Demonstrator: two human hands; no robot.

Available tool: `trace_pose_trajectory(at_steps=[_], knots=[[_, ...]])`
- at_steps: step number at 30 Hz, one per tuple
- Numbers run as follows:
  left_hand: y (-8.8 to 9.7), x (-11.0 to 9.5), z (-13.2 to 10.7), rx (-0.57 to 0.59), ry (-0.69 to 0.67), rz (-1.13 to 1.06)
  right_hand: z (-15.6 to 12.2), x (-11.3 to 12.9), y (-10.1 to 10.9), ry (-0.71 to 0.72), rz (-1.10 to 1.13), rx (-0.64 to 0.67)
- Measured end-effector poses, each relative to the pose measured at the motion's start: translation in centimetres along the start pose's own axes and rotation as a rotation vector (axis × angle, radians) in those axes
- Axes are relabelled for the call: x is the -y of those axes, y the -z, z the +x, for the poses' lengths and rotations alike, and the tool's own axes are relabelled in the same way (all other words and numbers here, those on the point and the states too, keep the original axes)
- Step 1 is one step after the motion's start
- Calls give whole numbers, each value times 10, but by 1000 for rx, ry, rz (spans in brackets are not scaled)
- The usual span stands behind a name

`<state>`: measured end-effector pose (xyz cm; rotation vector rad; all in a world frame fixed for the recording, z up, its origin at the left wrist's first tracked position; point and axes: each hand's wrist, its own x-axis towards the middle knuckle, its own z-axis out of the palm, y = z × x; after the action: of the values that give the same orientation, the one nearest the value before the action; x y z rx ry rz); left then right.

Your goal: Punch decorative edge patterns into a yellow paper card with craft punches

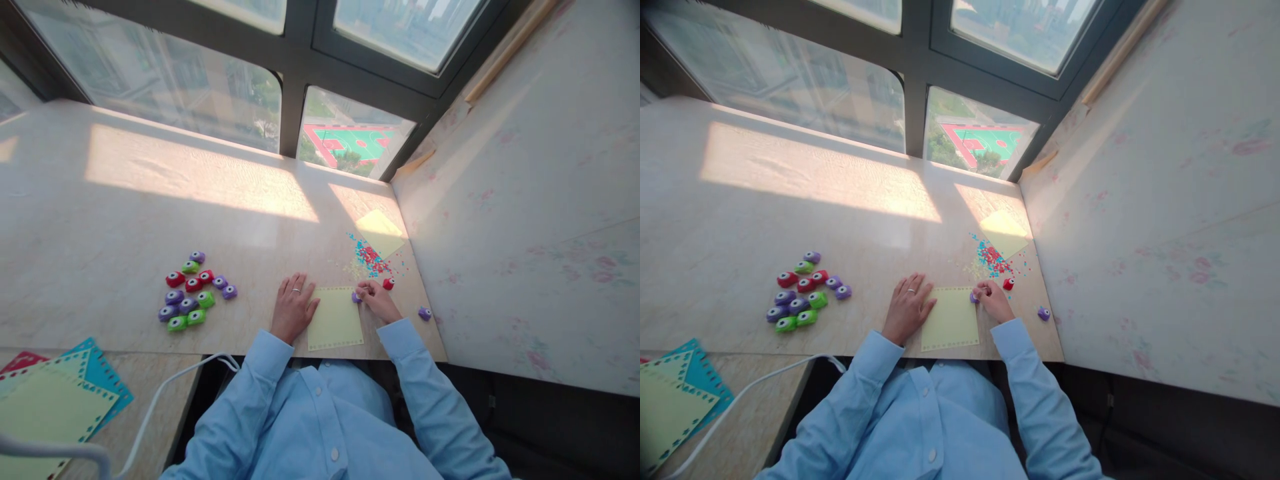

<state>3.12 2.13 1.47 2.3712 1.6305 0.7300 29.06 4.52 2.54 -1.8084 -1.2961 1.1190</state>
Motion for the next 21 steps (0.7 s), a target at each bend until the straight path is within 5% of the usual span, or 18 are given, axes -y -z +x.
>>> trace_pose_trajectory(at_steps=[12, 21], knots=[[-2, 1, -3, -23, -1, -51, -7, -17, 7, 190, -319, -448], [-2, 2, -2, -9, -8, -13, -20, -21, 13, 293, -275, -361]])
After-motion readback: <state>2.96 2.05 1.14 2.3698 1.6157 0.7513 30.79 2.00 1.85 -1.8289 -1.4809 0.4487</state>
